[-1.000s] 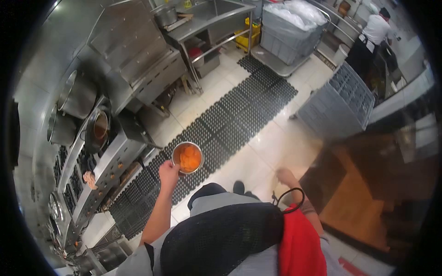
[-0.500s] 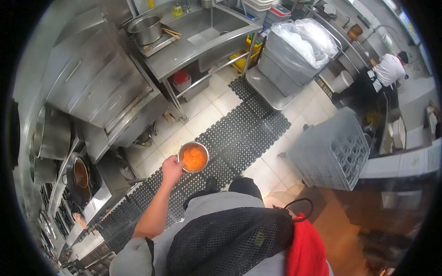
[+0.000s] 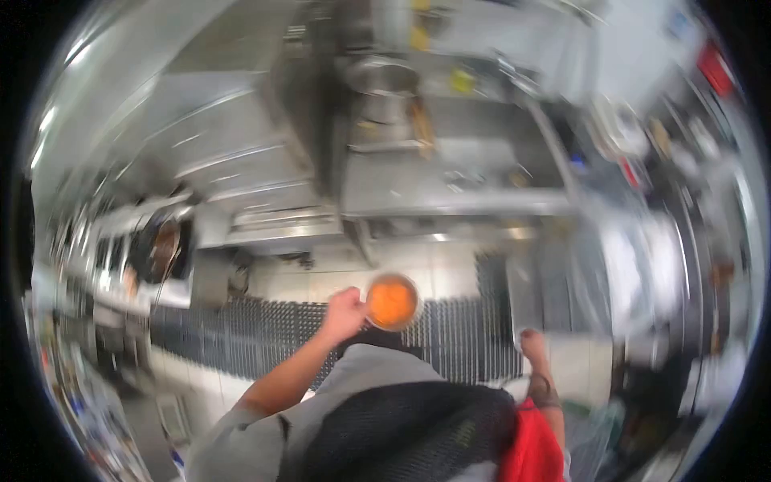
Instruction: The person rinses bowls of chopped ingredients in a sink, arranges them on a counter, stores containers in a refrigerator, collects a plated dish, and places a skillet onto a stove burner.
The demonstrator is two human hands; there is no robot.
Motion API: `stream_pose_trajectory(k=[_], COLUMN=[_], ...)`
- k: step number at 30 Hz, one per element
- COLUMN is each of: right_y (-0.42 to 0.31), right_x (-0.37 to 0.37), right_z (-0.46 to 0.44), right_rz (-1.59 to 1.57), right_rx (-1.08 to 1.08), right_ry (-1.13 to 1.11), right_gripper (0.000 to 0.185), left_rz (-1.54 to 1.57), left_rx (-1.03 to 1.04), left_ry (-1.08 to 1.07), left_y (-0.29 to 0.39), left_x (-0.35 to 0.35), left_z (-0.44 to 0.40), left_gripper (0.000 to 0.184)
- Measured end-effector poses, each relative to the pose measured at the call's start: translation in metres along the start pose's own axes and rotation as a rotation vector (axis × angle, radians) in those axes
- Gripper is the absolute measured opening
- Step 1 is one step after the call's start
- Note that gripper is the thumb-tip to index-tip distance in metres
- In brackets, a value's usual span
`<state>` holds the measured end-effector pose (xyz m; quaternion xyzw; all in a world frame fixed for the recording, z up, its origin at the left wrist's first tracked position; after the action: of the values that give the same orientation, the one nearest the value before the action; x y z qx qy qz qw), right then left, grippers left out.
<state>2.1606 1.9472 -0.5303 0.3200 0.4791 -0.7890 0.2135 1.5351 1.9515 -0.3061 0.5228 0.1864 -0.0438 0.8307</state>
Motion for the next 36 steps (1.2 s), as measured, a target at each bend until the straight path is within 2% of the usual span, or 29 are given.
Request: stream_pose_trajectory(k=[1, 2, 3, 4, 5, 6, 7, 8, 9, 10, 11, 12, 15, 18, 23, 25, 26, 28, 29, 30, 31, 35, 36], right_y=[-0.095, -0.123, -0.155, -0.218, -0.257, -0.286, -0.295, -0.322, -0.353, -0.374, -0.397, -0.415, -0.464, -0.542, -0.661, -0.697, -0.71, -0.726, -0.711, -0.735, -0.738, -0.712, -0.7], right_x=[-0.03, -0.032, -0.041, -0.05, -0.056, -0.058, -0.055, -0.058, -0.069, -0.07, -0.067, -0.073, -0.081, -0.048, 0.013, 0.034, 0.043, 0.062, 0.073, 0.074, 0.074, 0.076, 0.071], right_z=[-0.045, -0.106, -0.166, -0.196, -0.233, -0.266, -0.32, -0.339, -0.354, -0.393, -0.425, -0.459, -0.542, -0.611, -0.716, -0.751, -0.769, -0.81, -0.836, -0.843, -0.838, -0.843, -0.834], right_rz=[0.252, 0.25, 0.103, 0.163, 0.178, 0.149, 0.271, 0.27, 0.257, 0.525, 0.54, 0.514, 0.434, 0.412, 0.375, 0.365, 0.357, 0.335, 0.081, 0.342, 0.398, 0.493, 0.524], right_rx=[-0.163, -0.113, -0.155, -0.35, -0.591, -0.561, -0.61, -0.682, -0.753, -0.715, -0.793, -0.795, -0.765, -0.922, -1.216, -1.312, -1.367, -1.507, -1.932, -1.608, -1.519, -1.446, -1.421], right_ry=[0.06, -0.083, -0.043, -0.044, 0.026, -0.033, -0.1, -0.062, -0.023, -0.108, -0.174, -0.181, -0.125, -0.099, -0.058, -0.032, -0.014, 0.037, 0.31, 0.084, 0.042, 0.006, 0.015], right_gripper=[0.023, 0.027, 0.026, 0.025, 0.021, 0.017, 0.013, 0.014, 0.015, 0.028, 0.028, 0.031, 0.039, 0.042, 0.05, 0.055, 0.057, 0.061, 0.064, 0.063, 0.063, 0.06, 0.06], left_rz=[-0.065, 0.005, 0.079, 0.06, 0.084, 0.018, 0.017, 0.139, -0.008, 0.079, 0.035, 0.029, 0.082, 0.046, 0.046, 0.135, 0.089, 0.094, 0.107, 0.106, 0.082, -0.008, 0.007], left_rx=[0.073, 0.114, 0.112, 0.261, 0.267, 0.293, 0.21, 0.164, 0.284, 0.273, 0.299, 0.253, 0.199, 0.135, 0.121, -0.026, -0.025, -0.04, -0.049, -0.055, -0.056, -0.16, -0.126], left_ry=[0.014, 0.045, 0.039, 0.125, 0.169, 0.187, 0.167, 0.113, 0.16, 0.151, 0.252, 0.218, 0.314, 0.37, 0.499, 0.525, 0.549, 0.553, 0.543, 0.537, 0.567, 0.484, 0.543], left_y=[0.017, -0.002, 0.046, 0.041, 0.017, 0.046, 0.075, 0.094, 0.075, 0.099, 0.098, 0.107, 0.151, 0.162, 0.23, 0.247, 0.247, 0.249, 0.251, 0.254, 0.255, 0.264, 0.265], left_x=[0.001, 0.015, 0.005, 0.018, 0.041, 0.032, 0.026, 0.026, 0.058, 0.053, 0.069, 0.077, 0.082, 0.124, 0.174, 0.192, 0.208, 0.235, 0.247, 0.257, 0.265, 0.293, 0.299], left_z=[-0.007, -0.026, -0.021, -0.045, -0.076, -0.077, -0.079, -0.08, -0.116, -0.115, -0.135, -0.149, -0.155, -0.189, -0.204, -0.209, -0.219, -0.24, -0.249, -0.255, -0.261, -0.283, -0.289], left_gripper=[0.033, 0.035, 0.035, 0.033, 0.028, 0.025, 0.024, 0.026, 0.033, 0.034, 0.032, 0.029, 0.023, 0.022, 0.023, 0.028, 0.028, 0.028, 0.027, 0.027, 0.026, 0.02, 0.019])
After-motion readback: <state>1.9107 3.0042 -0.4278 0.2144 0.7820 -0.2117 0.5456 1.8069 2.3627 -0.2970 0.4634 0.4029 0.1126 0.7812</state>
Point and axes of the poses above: each hand's wrist, its own z-axis away from the middle knuckle, its own x-axis out of the palm, y = z × x, the point moved 8 cm from there along -z, towards the middle knuckle, and after that the axes turned 5 degrees about y, right-handed, at the moved point
